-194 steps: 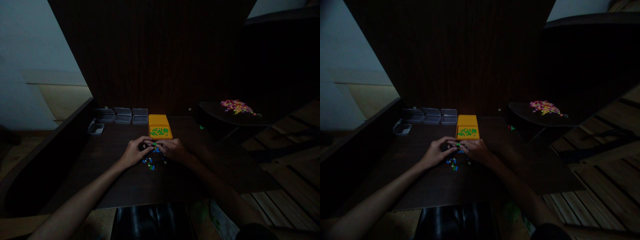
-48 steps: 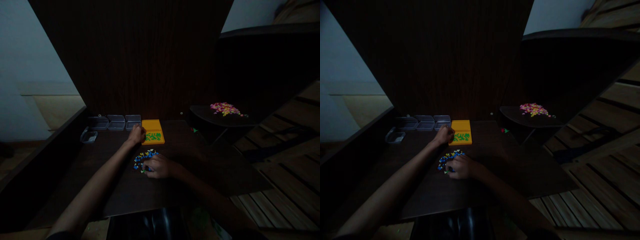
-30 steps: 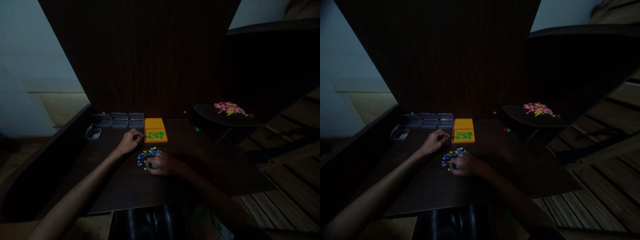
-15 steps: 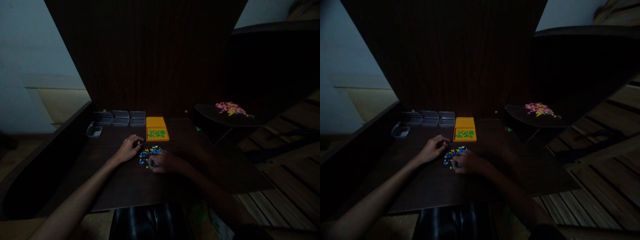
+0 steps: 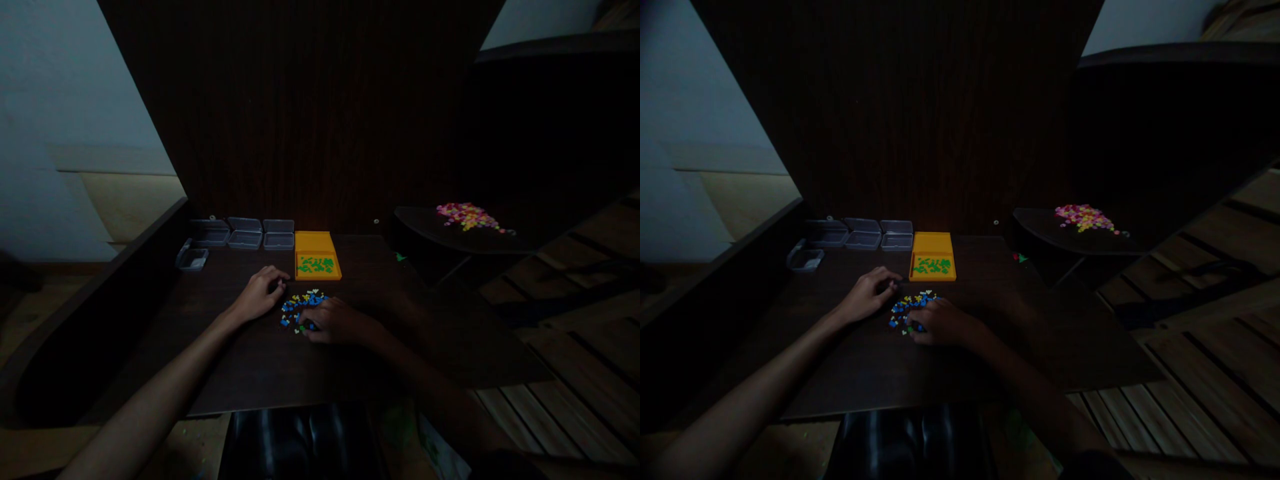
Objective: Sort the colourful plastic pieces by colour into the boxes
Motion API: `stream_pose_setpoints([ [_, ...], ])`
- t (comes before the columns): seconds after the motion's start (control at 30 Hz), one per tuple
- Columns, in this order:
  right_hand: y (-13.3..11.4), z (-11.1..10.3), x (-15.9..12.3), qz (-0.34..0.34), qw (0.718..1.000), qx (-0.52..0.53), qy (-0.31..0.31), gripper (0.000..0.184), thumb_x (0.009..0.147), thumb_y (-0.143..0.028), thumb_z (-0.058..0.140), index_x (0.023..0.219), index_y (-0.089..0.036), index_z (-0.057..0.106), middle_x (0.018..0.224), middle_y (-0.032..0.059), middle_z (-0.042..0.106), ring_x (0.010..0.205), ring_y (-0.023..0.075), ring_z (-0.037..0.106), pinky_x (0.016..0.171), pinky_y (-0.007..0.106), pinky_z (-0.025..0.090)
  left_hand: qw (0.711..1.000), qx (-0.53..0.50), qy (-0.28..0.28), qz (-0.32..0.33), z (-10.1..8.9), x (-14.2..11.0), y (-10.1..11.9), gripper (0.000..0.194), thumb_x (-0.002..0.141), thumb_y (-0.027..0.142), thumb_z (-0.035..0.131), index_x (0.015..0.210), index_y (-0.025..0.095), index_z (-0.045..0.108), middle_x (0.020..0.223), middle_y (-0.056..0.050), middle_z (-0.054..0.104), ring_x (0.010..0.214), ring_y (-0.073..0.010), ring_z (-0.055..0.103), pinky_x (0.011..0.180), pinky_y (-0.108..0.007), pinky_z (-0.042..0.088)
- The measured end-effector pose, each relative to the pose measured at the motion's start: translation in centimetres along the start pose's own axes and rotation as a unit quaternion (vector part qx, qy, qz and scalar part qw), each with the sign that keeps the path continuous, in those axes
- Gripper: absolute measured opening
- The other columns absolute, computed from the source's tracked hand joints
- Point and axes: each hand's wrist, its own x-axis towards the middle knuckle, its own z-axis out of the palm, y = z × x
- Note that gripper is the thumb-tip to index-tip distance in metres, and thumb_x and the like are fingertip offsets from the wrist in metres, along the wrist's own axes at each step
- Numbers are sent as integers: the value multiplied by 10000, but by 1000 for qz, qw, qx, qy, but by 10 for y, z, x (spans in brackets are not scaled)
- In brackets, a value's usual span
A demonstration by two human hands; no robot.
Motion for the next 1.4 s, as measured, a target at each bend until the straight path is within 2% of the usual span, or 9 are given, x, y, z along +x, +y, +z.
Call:
stream_pose_setpoints([
  [0.17,1,4,0,-21,1000,-5,10,189,906,-299,533,1031,-201,636,818,22,679,740,153,600,658,250,341,1000,-1,-2,-2,-1,0,0,220,867,228,477,986,169,652,892,-58,635,864,-197,590,818,-335,472],
  [0.43,-5,10,1,-18,996,-85,10,241,903,-330,539,1065,-163,603,821,60,684,700,171,596,640,263,336,1000,2,1,-8,0,0,-1,227,868,226,481,1002,168,654,894,-54,632,864,-192,588,829,-330,468],
  [0.6,1,9,0,-4,998,-59,19,227,886,-325,558,1069,-198,602,803,30,676,704,158,591,642,254,318,1000,3,5,-8,0,0,-3,224,867,227,486,1004,171,655,885,-50,629,864,-193,591,820,-327,469],
  [0.77,21,-11,-2,80,992,-37,85,225,870,-308,581,1066,-205,624,799,20,657,720,150,578,652,242,315,1000,-5,4,-3,0,0,-2,221,869,215,484,1005,172,652,902,-50,638,863,-189,593,813,-322,468],
  [0.87,38,-32,0,102,990,-7,96,204,873,-282,562,1037,-185,635,711,-6,633,613,120,532,599,227,300,1000,-8,-1,0,1,0,-2,226,869,211,484,1011,162,651,915,-58,642,872,-194,591,821,-330,464],
  [1.0,63,-56,11,105,989,-2,104,237,845,-239,572,1050,-148,648,731,13,642,616,118,527,594,220,319,1000,-14,-2,4,2,0,-2,226,873,203,474,1007,161,650,926,-62,643,884,-197,591,823,-333,463],
  [1.07,75,-62,21,115,989,-4,89,231,830,-226,577,1024,-139,666,744,25,654,634,125,541,595,220,328,1000,-16,-1,7,3,0,-1,225,871,197,474,1010,163,648,924,-59,643,880,-193,591,822,-331,465],
  [1.27,97,-62,49,121,992,17,-27,192,790,-171,576,921,-117,706,867,64,703,704,131,586,596,201,373,1000,-13,5,2,2,0,2,206,865,196,478,982,176,647,909,-53,642,878,-190,595,825,-330,472],
  [1.4,99,-59,54,115,992,12,-40,218,777,-145,574,944,-118,711,799,44,693,649,119,563,571,195,359,1000,-13,1,1,0,1,4,220,861,194,478,997,165,649,869,-48,624,854,-186,589,819,-326,472],
])
